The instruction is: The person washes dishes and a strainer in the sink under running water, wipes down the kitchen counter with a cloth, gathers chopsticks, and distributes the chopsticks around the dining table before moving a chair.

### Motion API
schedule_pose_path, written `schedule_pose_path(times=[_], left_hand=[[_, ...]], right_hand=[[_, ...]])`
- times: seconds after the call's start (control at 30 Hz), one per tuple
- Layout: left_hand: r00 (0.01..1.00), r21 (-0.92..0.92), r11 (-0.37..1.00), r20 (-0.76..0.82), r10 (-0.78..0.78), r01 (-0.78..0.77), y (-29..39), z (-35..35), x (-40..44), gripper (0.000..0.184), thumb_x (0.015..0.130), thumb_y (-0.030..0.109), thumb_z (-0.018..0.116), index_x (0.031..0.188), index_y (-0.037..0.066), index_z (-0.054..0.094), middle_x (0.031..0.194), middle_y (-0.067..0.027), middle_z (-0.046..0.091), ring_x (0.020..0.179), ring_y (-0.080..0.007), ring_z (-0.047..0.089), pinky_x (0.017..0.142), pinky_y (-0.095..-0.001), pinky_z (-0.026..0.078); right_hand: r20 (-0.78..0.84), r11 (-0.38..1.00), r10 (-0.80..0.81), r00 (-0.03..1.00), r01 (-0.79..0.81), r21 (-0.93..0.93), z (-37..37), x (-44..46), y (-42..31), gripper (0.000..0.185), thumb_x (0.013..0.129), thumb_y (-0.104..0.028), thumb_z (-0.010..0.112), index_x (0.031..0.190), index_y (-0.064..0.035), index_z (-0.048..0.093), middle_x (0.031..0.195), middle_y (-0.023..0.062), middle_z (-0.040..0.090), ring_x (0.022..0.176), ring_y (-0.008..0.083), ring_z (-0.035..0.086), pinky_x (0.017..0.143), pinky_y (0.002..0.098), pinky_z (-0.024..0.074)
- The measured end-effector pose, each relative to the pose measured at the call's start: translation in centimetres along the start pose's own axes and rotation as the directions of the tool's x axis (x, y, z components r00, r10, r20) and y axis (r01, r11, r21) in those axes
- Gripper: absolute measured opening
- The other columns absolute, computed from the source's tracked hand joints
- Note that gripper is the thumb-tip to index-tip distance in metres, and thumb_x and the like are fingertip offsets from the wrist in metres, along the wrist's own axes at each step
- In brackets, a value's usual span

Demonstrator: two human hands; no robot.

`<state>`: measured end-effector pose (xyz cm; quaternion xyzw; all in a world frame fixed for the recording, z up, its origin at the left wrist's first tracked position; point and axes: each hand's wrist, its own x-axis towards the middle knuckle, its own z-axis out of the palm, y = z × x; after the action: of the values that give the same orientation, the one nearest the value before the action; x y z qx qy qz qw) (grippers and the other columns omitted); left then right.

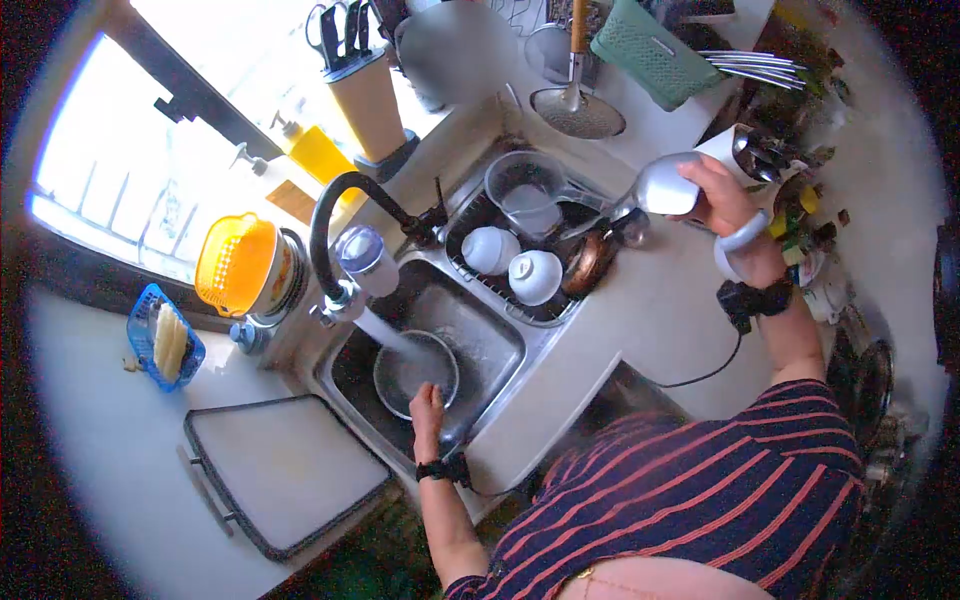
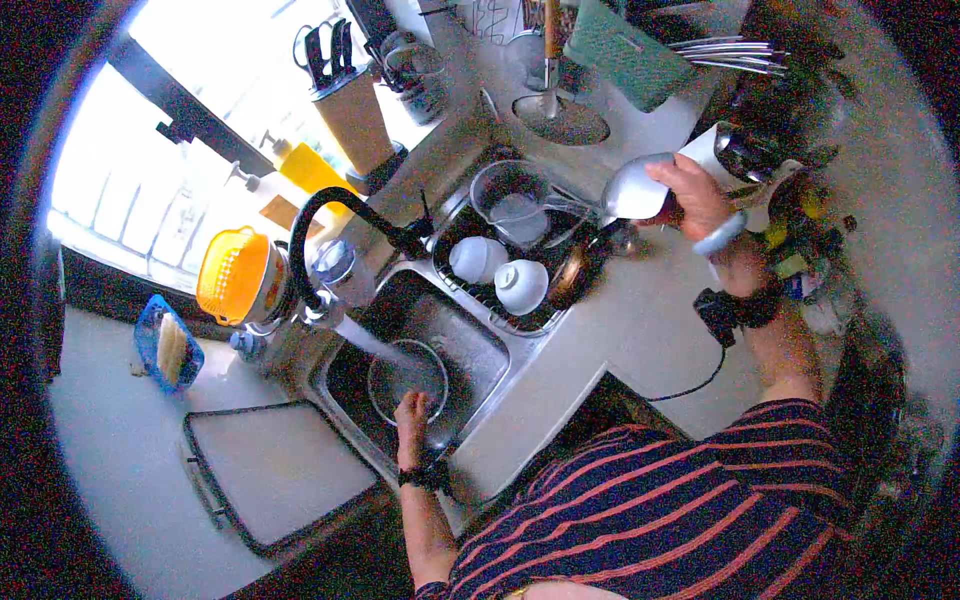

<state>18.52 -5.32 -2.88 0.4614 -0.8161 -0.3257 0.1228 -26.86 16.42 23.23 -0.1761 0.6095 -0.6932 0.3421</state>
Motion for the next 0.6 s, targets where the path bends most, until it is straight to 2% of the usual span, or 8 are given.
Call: schedule_pose_path(times=[0.13, 0.2, 0.37, 0.4, 0.43, 0.47, 0.53, 0.6], left_hand=[[0.999, 0.018, 1.0, 0.045, -0.019, 0.018, 0.0, 0.1, 0.7, 0.02, 0.081, 0.021, 0.051, 0.079, 0.0, 0.053, 0.074, -0.0208, 0.055, 0.072, -0.0381, 0.054, 0.061, -0.0406, 0.042], [0.996, 0.029, 1.0, 0.093, -0.006, 0.004, -0.9, 0.4, 1.0, 0.022, 0.08, 0.022, 0.052, 0.081, 0.001, 0.055, 0.076, -0.0203, 0.056, 0.075, -0.038, 0.054, 0.063, -0.0405, 0.043], [0.997, -0.027, 0.999, 0.08, -0.017, 0.019, -1.1, 1.1, 1.5, 0.023, 0.079, 0.023, 0.053, 0.084, 0.001, 0.056, 0.079, -0.0196, 0.058, 0.076, -0.0363, 0.056, 0.064, -0.0393, 0.043], [0.996, -0.069, 0.997, 0.076, -0.037, 0.042, -1.5, 1.3, 1.7, 0.023, 0.079, 0.022, 0.053, 0.085, 0.0, 0.056, 0.078, -0.0194, 0.058, 0.074, -0.0351, 0.056, 0.064, -0.0384, 0.043], [0.996, -0.065, 0.997, 0.074, -0.039, 0.044, -1.3, 1.0, 1.9, 0.023, 0.079, 0.022, 0.053, 0.085, 0.0, 0.056, 0.078, -0.0194, 0.058, 0.074, -0.0351, 0.056, 0.064, -0.0384, 0.043], [0.992, -0.019, 0.998, 0.113, -0.058, 0.061, -0.8, 0.5, 2.3, 0.022, 0.079, 0.021, 0.053, 0.084, 0.0, 0.056, 0.076, -0.0188, 0.058, 0.071, -0.0324, 0.057, 0.063, -0.0373, 0.043], [0.984, 0.034, 0.996, 0.154, -0.086, 0.082, -0.7, 0.2, 3.1, 0.022, 0.079, 0.021, 0.053, 0.083, -0.001, 0.056, 0.074, -0.0183, 0.058, 0.067, -0.0298, 0.057, 0.062, -0.0361, 0.044], [0.993, -0.195, 0.975, 0.072, -0.091, 0.104, -1.5, 0.0, 4.2, 0.021, 0.08, 0.02, 0.052, 0.082, -0.001, 0.056, 0.066, -0.0116, 0.056, 0.06, -0.0195, 0.055, 0.057, -0.0296, 0.043]], right_hand=[[-0.149, 0.992, -0.074, 0.986, 0.058, -0.11, -0.3, 2.5, 4.6, 0.026, 0.079, -0.017, 0.052, 0.097, 0.0, 0.046, 0.082, 0.009, 0.055, 0.074, 0.0227, 0.06, 0.058, 0.0358, 0.0527], [-0.258, 0.892, -0.162, 0.952, 0.03, -0.451, -3.5, 6.6, 9.5, 0.031, 0.074, -0.016, 0.056, 0.096, 0.0029, 0.048, 0.086, 0.0136, 0.057, 0.076, 0.0249, 0.059, 0.062, 0.0343, 0.0489], [-0.37, 0.819, -0.186, 0.91, -0.064, -0.57, -9.2, 14.6, 19.0, 0.034, 0.067, -0.016, 0.059, 0.092, 0.006, 0.053, 0.089, 0.0198, 0.059, 0.077, 0.0272, 0.059, 0.064, 0.0335, 0.0457], [-0.416, 0.8, -0.188, 0.889, -0.107, -0.591, -9.7, 15.4, 19.8, 0.034, 0.065, -0.016, 0.061, 0.09, 0.0067, 0.054, 0.087, 0.021, 0.06, 0.075, 0.0282, 0.059, 0.063, 0.0338, 0.0458], [-0.343, 0.656, -0.264, 0.902, -0.093, -0.749, -5.3, 11.0, 14.3, 0.034, 0.065, -0.019, 0.064, 0.088, 0.0053, 0.056, 0.077, 0.0166, 0.061, 0.069, 0.0256, 0.059, 0.057, 0.0336, 0.0461], [-0.339, 0.657, -0.262, 0.904, -0.091, -0.749, -5.7, 11.8, 14.8, 0.034, 0.065, -0.019, 0.064, 0.088, 0.0053, 0.056, 0.077, 0.0166, 0.061, 0.069, 0.0256, 0.059, 0.057, 0.0336, 0.0461], [-0.394, 0.942, -0.041, 0.918, -0.096, -0.321, -8.6, 14.7, 17.5, 0.033, 0.067, -0.022, 0.067, 0.088, 0.002, 0.057, 0.069, 0.0115, 0.059, 0.062, 0.0223, 0.058, 0.051, 0.0323, 0.0456], [-0.326, 0.98, -0.033, 0.945, -0.034, -0.197, -9.8, 16.1, 19.1, 0.029, 0.07, -0.025, 0.066, 0.085, -0.001, 0.059, 0.071, 0.0087, 0.057, 0.067, 0.0196, 0.057, 0.046, 0.0307, 0.0446]])
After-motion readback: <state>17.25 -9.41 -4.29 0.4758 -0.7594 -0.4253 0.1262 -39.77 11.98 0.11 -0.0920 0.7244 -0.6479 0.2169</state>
